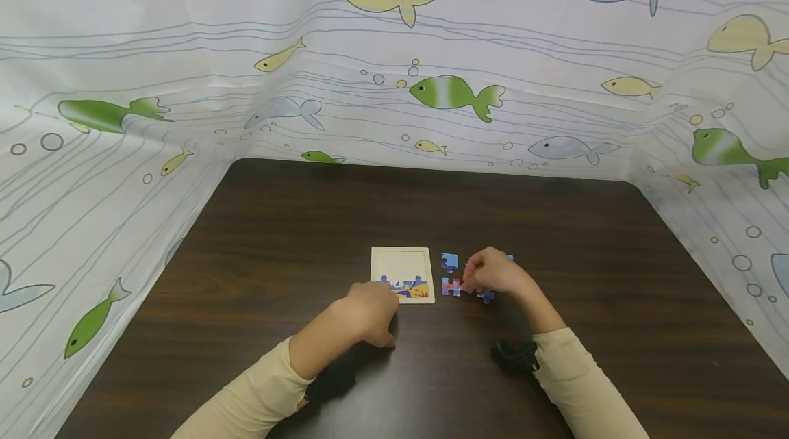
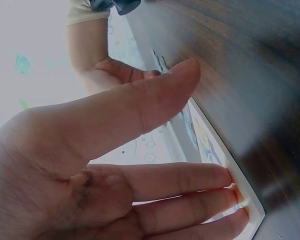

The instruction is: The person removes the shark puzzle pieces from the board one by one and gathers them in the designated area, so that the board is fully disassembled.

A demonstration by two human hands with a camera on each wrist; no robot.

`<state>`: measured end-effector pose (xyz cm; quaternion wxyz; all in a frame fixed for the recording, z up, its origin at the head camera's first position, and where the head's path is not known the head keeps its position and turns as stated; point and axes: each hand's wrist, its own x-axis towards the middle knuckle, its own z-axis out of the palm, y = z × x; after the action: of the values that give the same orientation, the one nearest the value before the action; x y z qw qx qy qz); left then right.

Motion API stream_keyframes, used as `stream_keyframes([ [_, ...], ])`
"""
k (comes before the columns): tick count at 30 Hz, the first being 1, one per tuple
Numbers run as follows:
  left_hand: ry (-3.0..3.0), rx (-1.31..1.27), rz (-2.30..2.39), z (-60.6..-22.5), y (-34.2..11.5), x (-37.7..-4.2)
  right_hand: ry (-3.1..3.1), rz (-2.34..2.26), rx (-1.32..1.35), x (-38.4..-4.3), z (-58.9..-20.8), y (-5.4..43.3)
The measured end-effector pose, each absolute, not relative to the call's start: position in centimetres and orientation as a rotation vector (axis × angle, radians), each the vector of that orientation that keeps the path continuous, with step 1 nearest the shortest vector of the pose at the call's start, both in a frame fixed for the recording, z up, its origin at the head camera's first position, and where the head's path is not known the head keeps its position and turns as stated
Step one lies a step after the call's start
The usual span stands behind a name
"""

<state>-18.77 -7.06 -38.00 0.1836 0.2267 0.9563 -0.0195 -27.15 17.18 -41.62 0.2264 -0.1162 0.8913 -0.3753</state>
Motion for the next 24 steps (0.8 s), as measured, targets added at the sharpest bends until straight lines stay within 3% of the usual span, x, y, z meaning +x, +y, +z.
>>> stream_keyframes([
  [17, 2.698, 0.613, -0.014, -37.53, -7.17, -18.54, 2.462, -1.066, -0.311, -27.54, -41.67, 17.30],
  [24, 2.718, 0.612, 0.011, -37.34, -7.05, -18.11, 2.398, -1.138, -0.515, -27.54, -42.06, 16.72],
])
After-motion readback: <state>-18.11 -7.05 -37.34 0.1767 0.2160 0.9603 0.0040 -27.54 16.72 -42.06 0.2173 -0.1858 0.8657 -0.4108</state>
